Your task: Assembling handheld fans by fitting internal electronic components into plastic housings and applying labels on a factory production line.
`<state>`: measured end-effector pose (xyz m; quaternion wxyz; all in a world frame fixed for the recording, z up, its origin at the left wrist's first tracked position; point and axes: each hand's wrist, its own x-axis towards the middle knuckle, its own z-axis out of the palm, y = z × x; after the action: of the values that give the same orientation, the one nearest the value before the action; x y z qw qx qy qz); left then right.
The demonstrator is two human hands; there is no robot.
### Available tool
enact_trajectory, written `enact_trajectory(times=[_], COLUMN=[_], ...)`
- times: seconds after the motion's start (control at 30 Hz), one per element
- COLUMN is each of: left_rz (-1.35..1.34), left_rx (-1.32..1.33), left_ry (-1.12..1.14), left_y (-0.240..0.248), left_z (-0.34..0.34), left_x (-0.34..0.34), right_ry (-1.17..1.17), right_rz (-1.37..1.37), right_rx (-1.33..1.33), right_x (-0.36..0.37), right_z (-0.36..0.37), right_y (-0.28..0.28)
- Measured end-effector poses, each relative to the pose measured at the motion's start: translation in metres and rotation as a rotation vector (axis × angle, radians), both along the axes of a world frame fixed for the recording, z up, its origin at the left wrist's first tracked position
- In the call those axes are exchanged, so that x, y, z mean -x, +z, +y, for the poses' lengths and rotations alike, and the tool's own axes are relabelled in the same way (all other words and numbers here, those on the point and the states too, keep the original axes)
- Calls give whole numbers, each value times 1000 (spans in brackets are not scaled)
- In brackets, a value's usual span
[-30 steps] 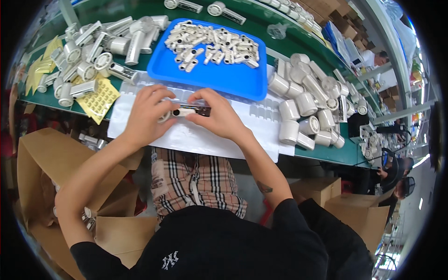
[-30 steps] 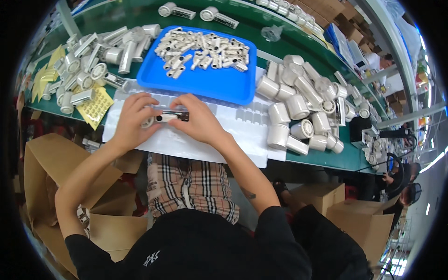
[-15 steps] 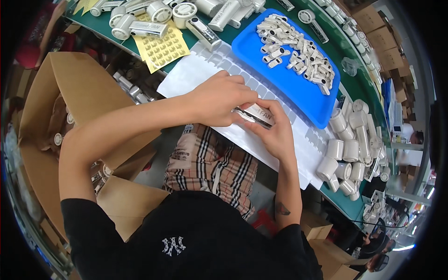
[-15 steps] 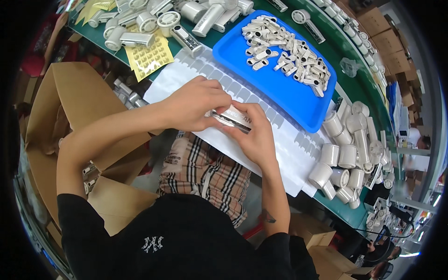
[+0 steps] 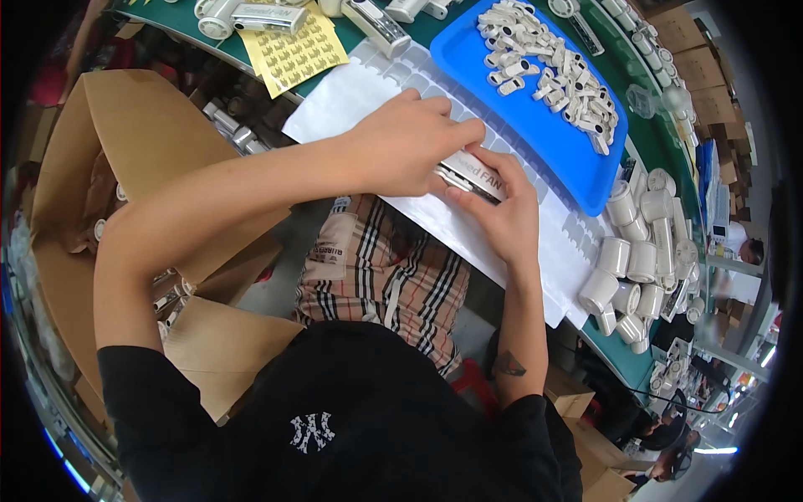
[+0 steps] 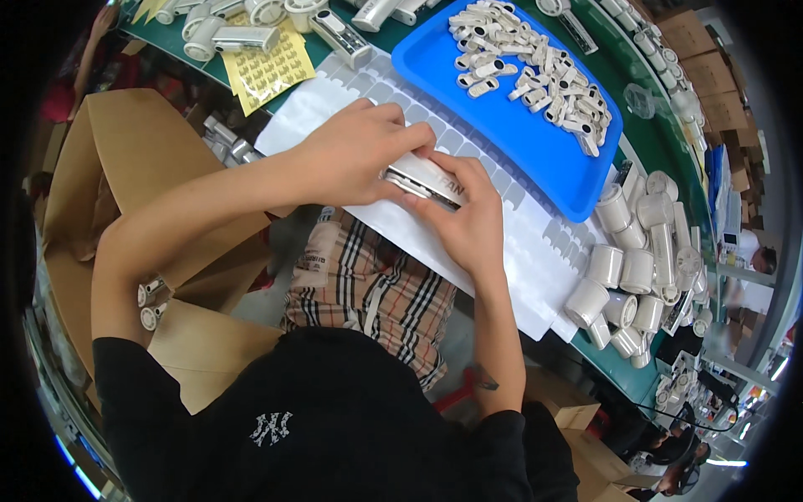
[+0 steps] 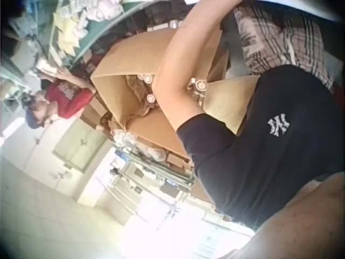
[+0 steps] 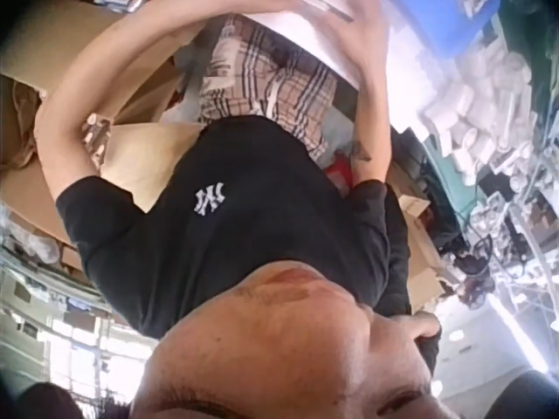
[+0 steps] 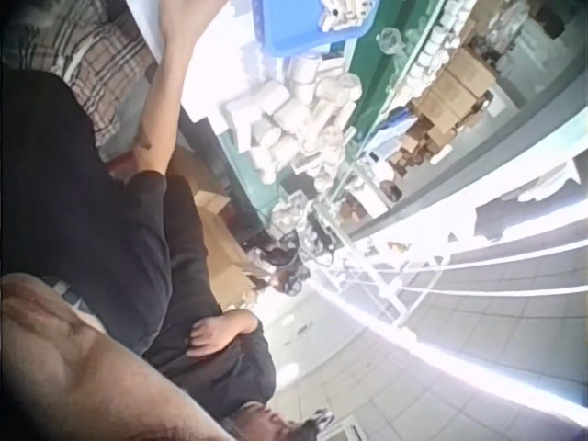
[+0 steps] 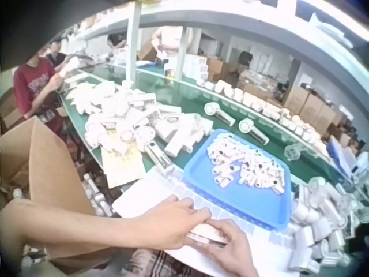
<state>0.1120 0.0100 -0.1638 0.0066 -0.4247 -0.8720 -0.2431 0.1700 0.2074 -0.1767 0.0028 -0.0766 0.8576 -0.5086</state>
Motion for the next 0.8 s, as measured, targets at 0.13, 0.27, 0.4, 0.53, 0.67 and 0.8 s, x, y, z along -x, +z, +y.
enact_trajectory(times=[0.13,0.27,0.4,0.53,0.67,0.8], left_rz=[49,5,57,134,48,114], left_rx=[-90,-60,-75,-331,-618,-665], left_ry=[26,42,36,24,45,113], left_y=[-3,0,9,18,44,59], left_z=[6,1,-8,-7,-11,-12], left_x=[-4,-6,-2,10,13,15], right_ry=[-41,30,-172,-369,-259,-326], right_rz=[-172,-42,239,67,177,176], right_rx=[65,175,60,-377,-723,-647], right_x=[5,-1,-23,-31,-23,-21], right_z=[3,13,53,75,73,70], right_y=[9,1,3,10,0,0])
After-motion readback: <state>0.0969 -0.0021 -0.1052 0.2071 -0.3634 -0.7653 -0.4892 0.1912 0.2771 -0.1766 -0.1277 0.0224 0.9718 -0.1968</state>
